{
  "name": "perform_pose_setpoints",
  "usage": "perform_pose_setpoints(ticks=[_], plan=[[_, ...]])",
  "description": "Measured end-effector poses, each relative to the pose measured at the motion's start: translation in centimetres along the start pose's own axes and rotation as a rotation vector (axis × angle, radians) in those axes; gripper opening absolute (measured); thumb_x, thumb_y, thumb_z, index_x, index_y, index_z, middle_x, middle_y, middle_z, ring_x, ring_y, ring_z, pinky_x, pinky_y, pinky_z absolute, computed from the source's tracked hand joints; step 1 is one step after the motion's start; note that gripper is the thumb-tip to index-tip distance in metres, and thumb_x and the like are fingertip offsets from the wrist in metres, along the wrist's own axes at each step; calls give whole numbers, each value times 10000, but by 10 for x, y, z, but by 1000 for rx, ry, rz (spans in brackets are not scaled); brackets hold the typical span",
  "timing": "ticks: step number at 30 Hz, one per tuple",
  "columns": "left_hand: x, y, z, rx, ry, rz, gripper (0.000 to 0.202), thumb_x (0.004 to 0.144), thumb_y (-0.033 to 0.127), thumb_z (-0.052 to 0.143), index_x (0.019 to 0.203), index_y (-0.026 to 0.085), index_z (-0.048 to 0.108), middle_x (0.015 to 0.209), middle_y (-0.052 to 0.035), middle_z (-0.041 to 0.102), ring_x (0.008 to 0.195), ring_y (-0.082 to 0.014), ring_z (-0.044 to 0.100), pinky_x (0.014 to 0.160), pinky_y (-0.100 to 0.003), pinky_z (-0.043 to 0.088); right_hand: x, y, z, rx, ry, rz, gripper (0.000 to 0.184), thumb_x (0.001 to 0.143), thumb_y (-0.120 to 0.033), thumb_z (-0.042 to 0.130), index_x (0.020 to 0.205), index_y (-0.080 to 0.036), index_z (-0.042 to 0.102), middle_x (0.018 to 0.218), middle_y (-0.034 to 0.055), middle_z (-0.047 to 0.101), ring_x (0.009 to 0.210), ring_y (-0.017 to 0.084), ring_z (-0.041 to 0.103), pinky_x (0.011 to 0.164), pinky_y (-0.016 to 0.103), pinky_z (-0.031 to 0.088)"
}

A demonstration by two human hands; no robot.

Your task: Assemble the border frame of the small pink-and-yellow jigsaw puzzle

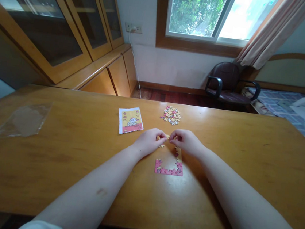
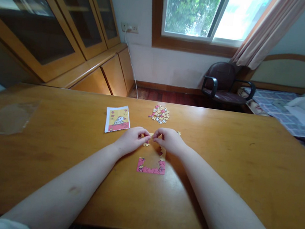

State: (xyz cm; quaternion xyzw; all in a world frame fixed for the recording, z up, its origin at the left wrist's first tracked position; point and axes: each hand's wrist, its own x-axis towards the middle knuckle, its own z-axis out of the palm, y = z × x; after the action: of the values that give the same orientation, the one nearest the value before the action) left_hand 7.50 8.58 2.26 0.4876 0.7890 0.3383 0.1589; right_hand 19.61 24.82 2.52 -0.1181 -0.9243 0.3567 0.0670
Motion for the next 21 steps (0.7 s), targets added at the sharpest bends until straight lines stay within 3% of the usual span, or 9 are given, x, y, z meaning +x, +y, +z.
perform_pose_setpoints(ticks=[8, 21], plan=[[4, -9, 0, -158, 112, -123, 221, 816, 355, 560, 801, 183, 699, 747, -12, 691, 671, -159, 577, 642, -274, 428, -5, 8, 4, -238, 302, -348, 142, 870, -319, 599, 899, -208, 683, 885, 54, 701, 804, 168, 639, 738, 271, 472], [6, -8, 5, -389, 87, -218, 282, 759, 431, 590, 770, 166, 686, 748, -27, 691, 746, -187, 605, 719, -295, 460, -5, 9, 10, -287, 385, -432, 157, 890, -262, 570, 833, -216, 710, 804, 34, 723, 688, 137, 638, 665, 243, 469]])
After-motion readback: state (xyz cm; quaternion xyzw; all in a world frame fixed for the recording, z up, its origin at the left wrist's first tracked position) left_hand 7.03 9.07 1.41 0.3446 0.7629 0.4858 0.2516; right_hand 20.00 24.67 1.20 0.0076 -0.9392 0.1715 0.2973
